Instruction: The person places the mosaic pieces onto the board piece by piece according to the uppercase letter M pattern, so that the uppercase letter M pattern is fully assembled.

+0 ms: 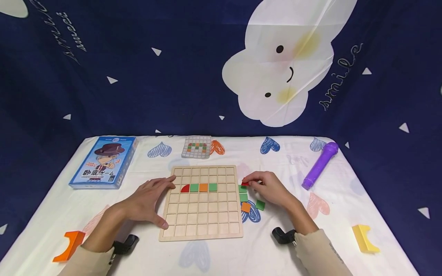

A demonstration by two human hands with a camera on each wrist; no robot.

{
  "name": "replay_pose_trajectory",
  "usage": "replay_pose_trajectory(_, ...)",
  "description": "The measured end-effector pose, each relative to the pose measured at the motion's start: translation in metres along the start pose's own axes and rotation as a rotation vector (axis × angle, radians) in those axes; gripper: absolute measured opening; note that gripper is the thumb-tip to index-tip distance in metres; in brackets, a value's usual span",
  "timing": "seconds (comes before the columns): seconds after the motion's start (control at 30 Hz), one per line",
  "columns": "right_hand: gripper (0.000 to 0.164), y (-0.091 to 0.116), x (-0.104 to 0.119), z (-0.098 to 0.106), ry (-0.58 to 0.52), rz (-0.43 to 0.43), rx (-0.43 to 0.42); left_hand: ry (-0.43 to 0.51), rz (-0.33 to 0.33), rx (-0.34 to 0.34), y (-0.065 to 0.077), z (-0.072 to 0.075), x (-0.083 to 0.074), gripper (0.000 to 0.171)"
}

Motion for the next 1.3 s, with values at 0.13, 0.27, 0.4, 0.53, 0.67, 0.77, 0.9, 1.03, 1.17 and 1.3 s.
replay_pose_trajectory(0.13, 0.012, -0.005, 0.004, -0.007, -0.002, -0.035, 0.001, 0.003, 0.0, 0.001, 0.0, 0.001, -0.001, 0.113)
replay_pose_trajectory(0.27, 0.017, -0.009, 0.005, -0.013, 0.016, -0.079, 0.004, 0.001, 0.001, 0.003, 0.001, 0.001, 0.0, 0.115)
replay_pose_trajectory(0.4, 0.023, -0.013, 0.007, -0.019, 0.014, -0.065, 0.009, 0.002, 0.004, 0.001, 0.001, 0.001, 0.0, 0.116)
replay_pose_trajectory(0.53, 0.017, -0.018, 0.012, -0.026, 0.025, -0.024, 0.02, 0.002, 0.002, 0.001, 0.001, 0.001, 0.0, 0.113)
replay_pose_trajectory(0.67, 0.015, -0.022, 0.019, -0.032, 0.024, 0.032, 0.03, 0.002, 0.0, 0.002, 0.001, 0.001, 0.0, 0.112)
replay_pose_trajectory(0.77, 0.015, -0.024, 0.024, -0.036, 0.008, 0.069, 0.033, 0.002, -0.004, 0.0, 0.0, 0.001, 0.0, 0.113)
replay_pose_trajectory(0.9, 0.014, -0.025, 0.029, -0.041, 0.008, 0.085, 0.049, 0.003, -0.003, 0.001, 0.0, 0.0, 0.0, 0.113)
replay_pose_trajectory(1.03, 0.014, -0.027, 0.031, -0.047, 0.027, 0.082, 0.074, 0.002, 0.004, 0.003, 0.0, 0.0, 0.0, 0.114)
replay_pose_trajectory(1.17, 0.016, -0.028, 0.033, -0.053, 0.037, 0.086, 0.087, 0.003, 0.011, 0.005, 0.0, 0.0, 0.0, 0.114)
replay_pose_trajectory(1.3, 0.019, -0.028, 0.034, -0.057, 0.049, 0.084, 0.089, 0.003, 0.012, 0.006, 0.0, 0.001, 0.0, 0.114)
Point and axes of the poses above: each hand's wrist, its own y-axis away from the middle knuckle, its own z-axis out of the back of the hand, x = y × z, the point moved 9 cm from there along -y, towards the middle knuckle, and after that the axes turned 7 degrees about -x, right-handed, at the moved point
